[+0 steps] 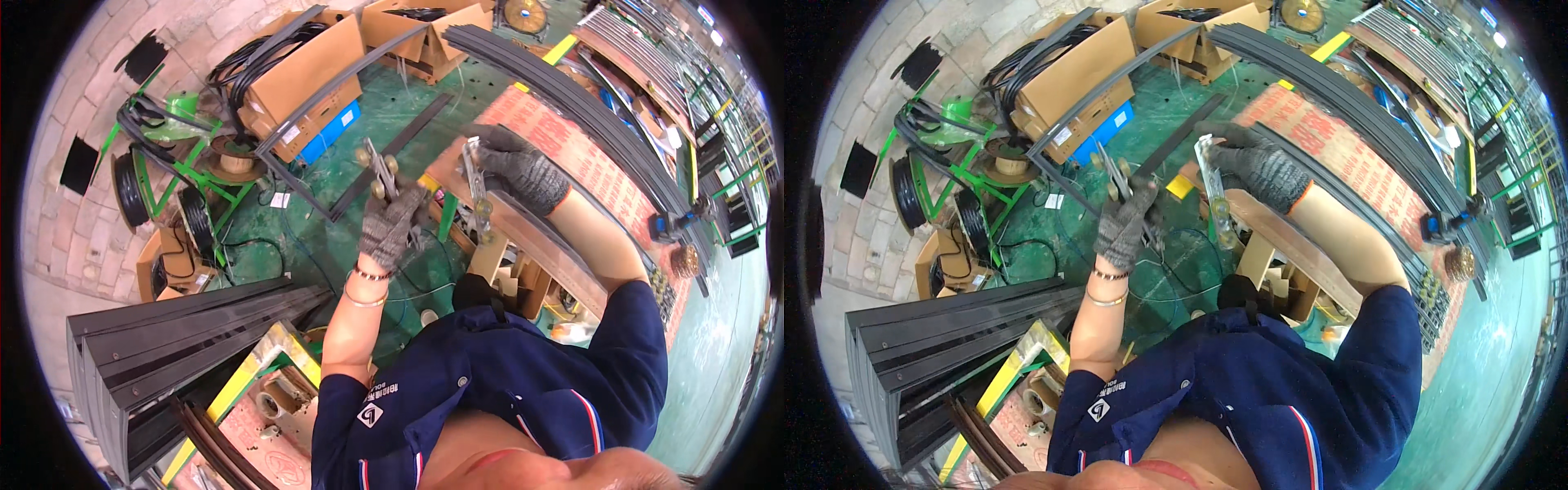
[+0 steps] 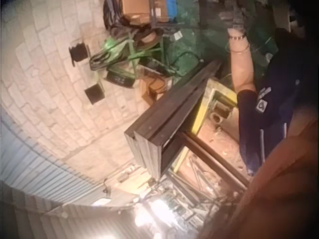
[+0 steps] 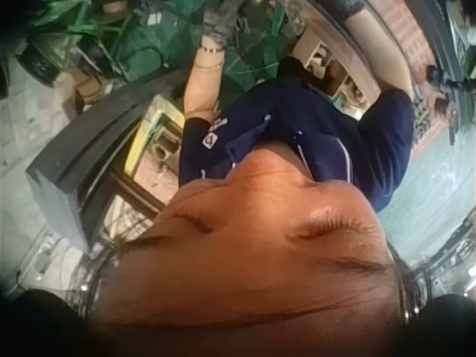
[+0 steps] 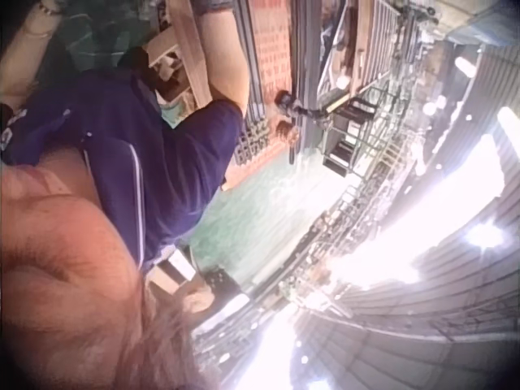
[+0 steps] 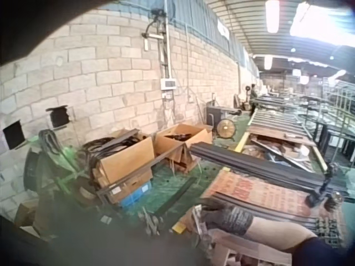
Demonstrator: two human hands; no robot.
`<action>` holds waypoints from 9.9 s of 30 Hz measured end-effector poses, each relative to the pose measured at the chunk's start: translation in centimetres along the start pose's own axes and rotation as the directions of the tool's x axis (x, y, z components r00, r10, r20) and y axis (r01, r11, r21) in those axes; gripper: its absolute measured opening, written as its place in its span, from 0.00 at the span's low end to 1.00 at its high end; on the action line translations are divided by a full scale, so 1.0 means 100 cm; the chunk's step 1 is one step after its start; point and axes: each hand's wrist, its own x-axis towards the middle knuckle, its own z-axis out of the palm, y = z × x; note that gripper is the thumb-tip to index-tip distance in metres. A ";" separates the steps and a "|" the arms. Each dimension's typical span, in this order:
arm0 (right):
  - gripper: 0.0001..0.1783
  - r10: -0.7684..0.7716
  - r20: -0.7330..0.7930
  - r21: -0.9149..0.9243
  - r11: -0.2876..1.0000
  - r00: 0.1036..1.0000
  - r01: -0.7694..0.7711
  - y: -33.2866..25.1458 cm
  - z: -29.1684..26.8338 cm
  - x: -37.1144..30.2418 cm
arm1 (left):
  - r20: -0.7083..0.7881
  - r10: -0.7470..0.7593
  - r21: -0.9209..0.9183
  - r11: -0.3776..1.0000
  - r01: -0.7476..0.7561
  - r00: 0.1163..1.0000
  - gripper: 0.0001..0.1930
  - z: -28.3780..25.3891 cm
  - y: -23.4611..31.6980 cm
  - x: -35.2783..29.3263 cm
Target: The recorder is attaching rollers to metal tracks using an electric screwdriver on a workbench.
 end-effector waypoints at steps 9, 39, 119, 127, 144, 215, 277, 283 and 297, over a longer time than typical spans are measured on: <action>0.20 -0.134 0.419 -0.505 0.787 0.898 0.353 0.015 0.016 0.115 | 0.136 -0.105 0.311 0.949 0.058 0.985 0.11 -0.025 0.028 0.109; 0.18 0.279 -0.881 0.361 0.919 0.383 0.161 0.118 0.080 0.264 | 0.600 -0.666 0.512 0.745 0.427 0.443 0.05 -0.050 -0.018 0.396; 0.18 0.457 -0.486 0.221 0.889 -0.744 0.402 0.155 0.022 0.321 | 0.448 -0.255 -0.435 0.775 -0.458 -0.857 0.25 0.270 -0.187 0.330; 0.24 0.257 -0.248 0.415 0.899 -0.934 0.138 0.116 0.017 0.342 | 0.349 -0.447 -0.398 0.724 -0.563 -0.823 0.28 0.276 -0.193 0.306; 0.14 -0.559 -0.324 0.679 0.425 -0.763 -0.599 0.151 -0.008 0.298 | 0.263 -0.485 -0.402 0.731 -0.552 -0.834 0.26 0.287 -0.198 0.299; 0.17 0.298 -0.479 0.155 0.954 -0.826 0.255 0.135 -0.011 0.321 | -0.014 -0.362 0.916 0.369 -0.157 -0.932 0.15 0.232 -0.164 0.392; 0.18 0.101 -0.545 0.466 0.862 -0.832 -0.201 0.164 0.011 0.358 | 0.113 -0.510 -0.098 0.848 -0.520 -0.853 0.28 0.310 -0.274 0.300; 0.16 0.268 -0.334 0.087 0.964 -0.904 0.253 0.159 -0.012 0.338 | 0.089 -0.491 0.073 0.871 -0.486 -0.867 0.16 0.303 -0.251 0.304; 0.15 -0.414 -0.332 0.660 0.540 -0.848 -0.522 0.157 -0.038 0.297 | 0.185 -0.389 -0.015 0.917 -0.398 -0.903 0.23 0.306 -0.258 0.315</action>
